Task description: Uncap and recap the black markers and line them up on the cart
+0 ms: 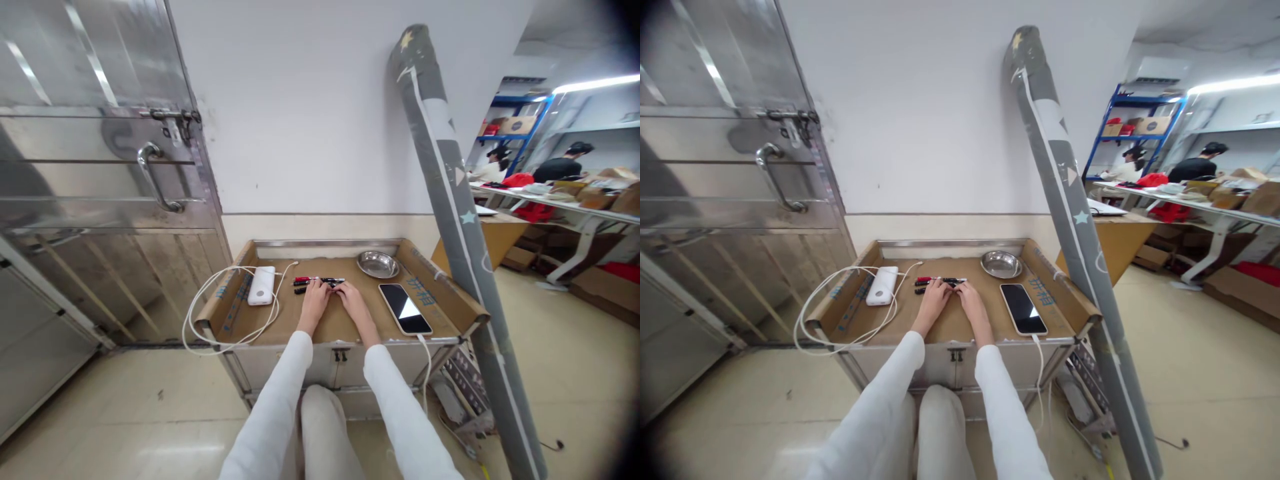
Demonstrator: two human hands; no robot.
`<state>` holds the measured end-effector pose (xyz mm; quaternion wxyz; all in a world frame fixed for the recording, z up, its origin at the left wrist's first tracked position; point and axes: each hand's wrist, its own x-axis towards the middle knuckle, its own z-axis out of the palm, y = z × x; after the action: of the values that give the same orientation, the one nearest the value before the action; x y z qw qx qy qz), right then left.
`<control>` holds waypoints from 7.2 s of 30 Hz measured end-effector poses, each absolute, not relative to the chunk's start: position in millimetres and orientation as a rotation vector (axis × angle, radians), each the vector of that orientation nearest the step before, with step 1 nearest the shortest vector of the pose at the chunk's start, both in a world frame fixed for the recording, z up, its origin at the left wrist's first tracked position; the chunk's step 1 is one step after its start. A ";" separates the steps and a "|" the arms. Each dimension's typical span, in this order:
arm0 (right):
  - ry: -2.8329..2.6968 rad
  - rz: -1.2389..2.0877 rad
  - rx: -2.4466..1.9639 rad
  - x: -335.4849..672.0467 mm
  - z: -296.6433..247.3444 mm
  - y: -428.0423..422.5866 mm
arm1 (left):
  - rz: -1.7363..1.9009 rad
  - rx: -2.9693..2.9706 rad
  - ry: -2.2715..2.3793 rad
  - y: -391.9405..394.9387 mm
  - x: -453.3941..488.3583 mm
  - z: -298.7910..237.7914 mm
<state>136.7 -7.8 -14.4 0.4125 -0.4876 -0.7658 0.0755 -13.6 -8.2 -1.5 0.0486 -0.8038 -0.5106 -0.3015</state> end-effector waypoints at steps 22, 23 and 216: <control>-1.810 -0.336 -1.623 129.8 -0.8 -22.4 | -0.891 -2.337 -1.691 -14.1 -11.3 2.9; -1.810 -0.328 -1.628 129.3 -0.6 -22.6 | -0.877 -2.336 -1.692 -14.9 -11.4 2.7; -1.884 0.184 -1.202 134.3 -9.2 -22.7 | -1.993 -2.483 -1.283 -17.2 -15.6 4.0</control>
<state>134.3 -22.7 -9.2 0.4347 -0.4828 -0.7566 0.0740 -15.6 -17.2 4.0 -0.1447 -0.7157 -0.3698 -0.5745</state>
